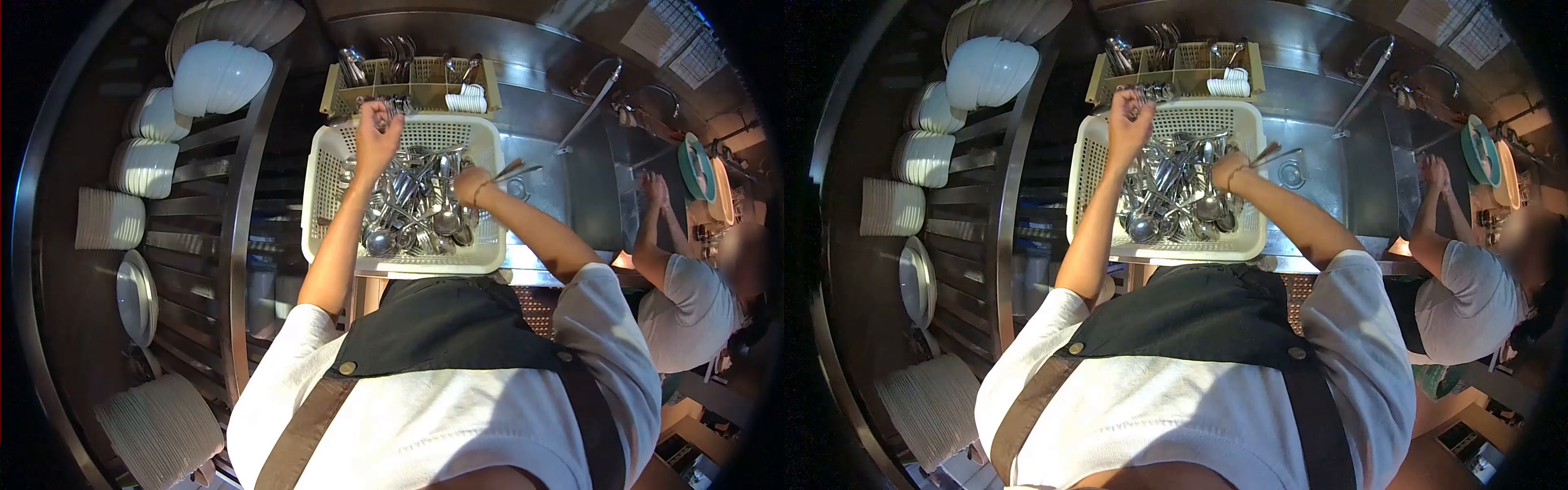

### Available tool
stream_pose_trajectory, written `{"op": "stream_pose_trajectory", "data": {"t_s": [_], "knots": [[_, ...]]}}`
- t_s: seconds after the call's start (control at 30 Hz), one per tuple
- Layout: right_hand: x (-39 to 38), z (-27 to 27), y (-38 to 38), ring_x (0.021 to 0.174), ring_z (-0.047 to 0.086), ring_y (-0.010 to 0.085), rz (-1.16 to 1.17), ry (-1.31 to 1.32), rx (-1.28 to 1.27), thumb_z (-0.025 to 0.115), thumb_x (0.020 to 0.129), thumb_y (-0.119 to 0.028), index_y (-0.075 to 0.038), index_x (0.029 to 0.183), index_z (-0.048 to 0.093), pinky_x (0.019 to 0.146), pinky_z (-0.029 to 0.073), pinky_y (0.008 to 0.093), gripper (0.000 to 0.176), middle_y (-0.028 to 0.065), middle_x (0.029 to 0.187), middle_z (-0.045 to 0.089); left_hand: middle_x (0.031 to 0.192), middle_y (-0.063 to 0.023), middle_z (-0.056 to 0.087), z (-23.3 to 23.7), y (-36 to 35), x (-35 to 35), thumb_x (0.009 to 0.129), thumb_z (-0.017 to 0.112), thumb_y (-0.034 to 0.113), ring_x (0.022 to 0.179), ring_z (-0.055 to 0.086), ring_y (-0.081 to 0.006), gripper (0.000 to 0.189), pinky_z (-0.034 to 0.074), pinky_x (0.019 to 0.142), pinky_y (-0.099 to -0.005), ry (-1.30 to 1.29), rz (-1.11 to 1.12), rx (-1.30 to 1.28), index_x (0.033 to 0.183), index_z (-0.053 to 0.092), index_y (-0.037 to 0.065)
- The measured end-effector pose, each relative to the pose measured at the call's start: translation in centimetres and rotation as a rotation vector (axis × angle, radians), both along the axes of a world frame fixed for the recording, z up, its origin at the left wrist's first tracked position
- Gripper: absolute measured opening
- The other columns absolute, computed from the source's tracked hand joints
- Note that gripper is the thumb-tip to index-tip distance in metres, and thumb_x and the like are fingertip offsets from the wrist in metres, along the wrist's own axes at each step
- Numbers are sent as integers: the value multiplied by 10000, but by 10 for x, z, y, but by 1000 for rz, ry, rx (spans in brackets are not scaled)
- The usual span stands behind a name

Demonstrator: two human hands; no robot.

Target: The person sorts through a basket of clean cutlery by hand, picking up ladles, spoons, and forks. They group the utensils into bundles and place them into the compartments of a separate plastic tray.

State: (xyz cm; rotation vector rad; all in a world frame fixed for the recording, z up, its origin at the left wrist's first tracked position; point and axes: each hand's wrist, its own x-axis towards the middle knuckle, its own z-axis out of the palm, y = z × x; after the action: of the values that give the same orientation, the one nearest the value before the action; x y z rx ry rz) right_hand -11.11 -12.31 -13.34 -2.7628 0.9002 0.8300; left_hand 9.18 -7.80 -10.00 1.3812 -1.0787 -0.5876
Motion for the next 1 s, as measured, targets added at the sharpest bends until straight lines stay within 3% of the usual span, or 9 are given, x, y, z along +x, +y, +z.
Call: {"op": "stream_pose_trajectory", "data": {"t_s": [0.1, 0.23, 0.27, 0.33, 0.47, 0.8, 0.9, 0.93, 1.0], "knots": [[-7, -43, 22, 893, 682, 278, -46, -84, -50, 569, 796, -144, -41, 938, 713, 722, 547, 382, 227, 157, 963, 693, 847, -81, 636, -34, -7, -15, 842, 586, 42, 695, 618, -189, 344, 486, 601, -336, -31, -67, -214, 1160, 459, 31], [-14, -54, 33, 855, 687, 260, -86, -84, -88, 557, 821, -158, -65, 915, 716, 693, 550, 373, 207, 128, 914, 702, 967, -179, 639, -38, 14, -41, 752, 589, 10, 892, 636, -371, 403, 512, 696, -445, -666, -534, 575, 1140, 485, 38], [-18, -53, 34, 856, 689, 243, -44, -114, -136, 566, 818, -153, -97, 910, 722, 684, 550, 360, 189, 99, 900, 705, 967, -179, 639, -49, 15, -45, 752, 589, 10, 892, 636, -371, 403, 512, 696, -445, -668, -536, 573, 1140, 485, 38], [-23, -45, 36, 857, 690, 227, -5, -144, -189, 575, 815, -148, -129, 905, 728, 674, 549, 348, 178, 69, 886, 708, 1009, -198, 609, -80, 16, -49, 743, 628, 52, 850, 635, -379, 406, 522, 698, -459, -1118, -633, 541, 1133, 519, 76], [-31, -33, 42, 830, 692, 207, -39, -164, -214, 566, 821, -131, -138, 828, 729, 657, 548, 330, 163, 44, 830, 708, 864, -143, 602, -83, 28, -52, 817, 575, 98, 843, 628, -366, 189, 503, 684, -484, -1142, -758, 429, 999, 575, 148], [-40, -30, 46, 850, 680, 200, 11, -200, -244, 587, 790, -93, -129, 801, 723, 652, 544, 327, 141, 61, 846, 700, 865, -115, 623, -76, 24, -47, 831, 588, 185, 718, 630, -348, 170, 497, 574, -455, -1066, -661, 67, 964, 542, 89], [-43, -36, 42, 844, 681, 209, 11, -182, -270, 587, 788, -96, -120, 803, 723, 643, 542, 332, 138, 65, 834, 698, 854, -108, 643, -53, 24, -37, 788, 688, 176, 676, 617, -321, 197, 490, 562, -392, -751, -362, -44, 887, 553, 73], [-42, -32, 42, 844, 681, 209, 13, -181, -268, 587, 788, -96, -120, 803, 723, 643, 542, 332, 138, 65, 834, 698, 795, -77, 649, -45, 22, -32, 799, 705, 169, 637, 612, -211, 168, 478, 563, -323, -655, -260, -47, 866, 591, 65], [-38, -27, 41, 850, 680, 211, -42, -196, -207, 593, 784, -102, -120, 806, 722, 651, 540, 327, 132, 68, 827, 697, 773, -49, 651, -32, 18, -20, 808, 703, 176, 641, 601, -157, 169, 463, 566, -283, -412, -133, -25, 897, 612, 64]]}}
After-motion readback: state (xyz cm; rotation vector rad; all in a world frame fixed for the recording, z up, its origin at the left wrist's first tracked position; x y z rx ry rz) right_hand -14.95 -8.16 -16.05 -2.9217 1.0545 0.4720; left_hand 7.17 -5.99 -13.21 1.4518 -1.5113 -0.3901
